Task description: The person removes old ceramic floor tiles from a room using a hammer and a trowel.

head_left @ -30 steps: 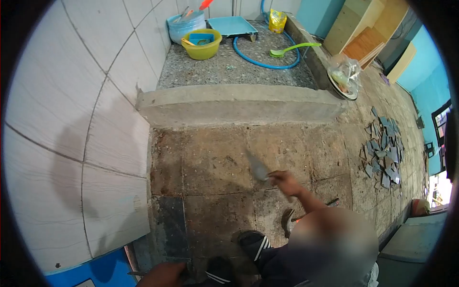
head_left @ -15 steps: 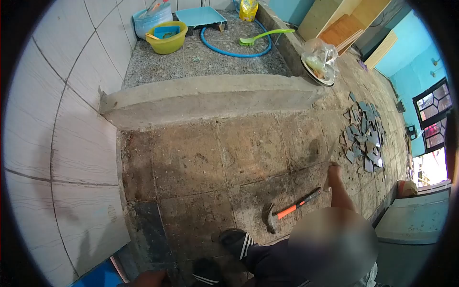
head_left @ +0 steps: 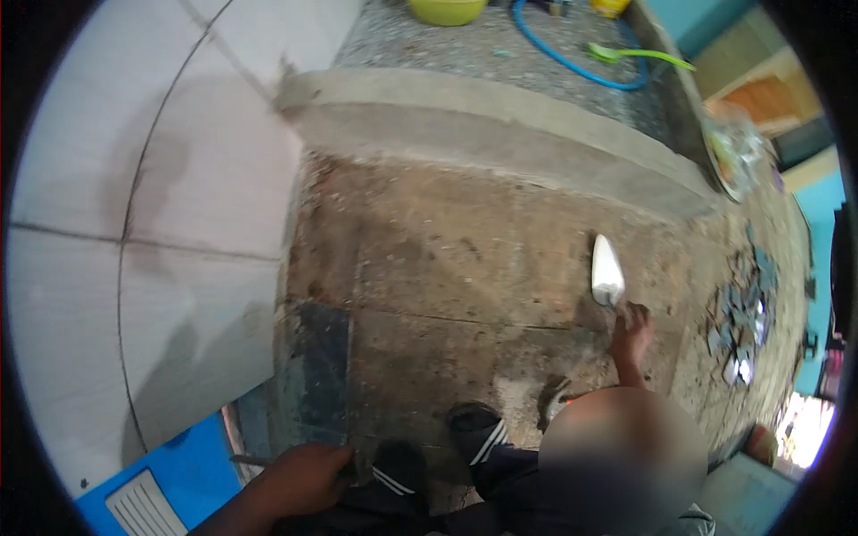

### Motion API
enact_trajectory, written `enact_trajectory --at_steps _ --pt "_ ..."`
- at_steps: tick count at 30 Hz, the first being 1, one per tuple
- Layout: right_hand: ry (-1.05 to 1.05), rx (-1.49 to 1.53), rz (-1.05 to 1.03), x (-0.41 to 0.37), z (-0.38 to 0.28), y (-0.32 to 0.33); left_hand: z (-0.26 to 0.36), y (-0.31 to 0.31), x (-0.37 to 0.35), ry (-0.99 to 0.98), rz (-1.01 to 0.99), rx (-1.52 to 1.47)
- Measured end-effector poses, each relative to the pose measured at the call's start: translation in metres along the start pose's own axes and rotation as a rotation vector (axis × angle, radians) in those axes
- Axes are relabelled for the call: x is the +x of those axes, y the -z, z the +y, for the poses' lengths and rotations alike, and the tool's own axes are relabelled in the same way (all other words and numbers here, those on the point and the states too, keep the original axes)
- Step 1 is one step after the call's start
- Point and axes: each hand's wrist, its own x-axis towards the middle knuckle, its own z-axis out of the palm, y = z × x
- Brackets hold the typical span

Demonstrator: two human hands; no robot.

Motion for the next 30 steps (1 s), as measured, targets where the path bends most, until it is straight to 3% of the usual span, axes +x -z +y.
enact_trajectory --at_steps 2,4,11,19,22,24,25,27,29,30 --pt "0.08 -0.072 -0.044 -0.007 -0.016 0.007 -0.006 0.002 0.003 0.025 -0.016 -0.088" --pt "0.249 -0.229 -0.218 -0.039 -0.003 0.009 -0.007 0.009 0.001 0.008 0.016 -0.132" --pt "0.388 -0.273 -0.815 -0.177 -0.01 0.064 -0.01 0.025 -0.002 0.06 0.034 -0.28" --pt "0.343 -0.228 -0.988 -0.202 0.027 0.068 0.01 0.018 -0.049 0.194 0.285 -0.403" --pt "0.375 -0.24 -0.937 -0.199 0.047 0.052 0.013 -0.001 -0.059 0.178 0.362 -0.471" --pt "0.434 -0.295 -0.783 -0.199 0.069 0.028 0.012 -0.01 -0.055 0.151 0.428 -0.523" --pt "0.223 -0.234 -0.943 -0.178 0.04 0.042 0.014 -0.013 -0.047 0.139 0.454 -0.56" --pt "-0.016 -0.494 -0.799 -0.152 0.016 0.032 0.008 -0.026 -0.029 0.128 0.441 -0.56" --pt "-0.23 -0.688 -0.316 -0.145 0.045 -0.016 -0.006 -0.048 -0.011 0.083 0.433 -0.589" --pt "-0.178 -0.53 -0.012 -0.123 0.033 -0.019 -0.012 -0.058 -0.005 0.06 0.429 -0.605"
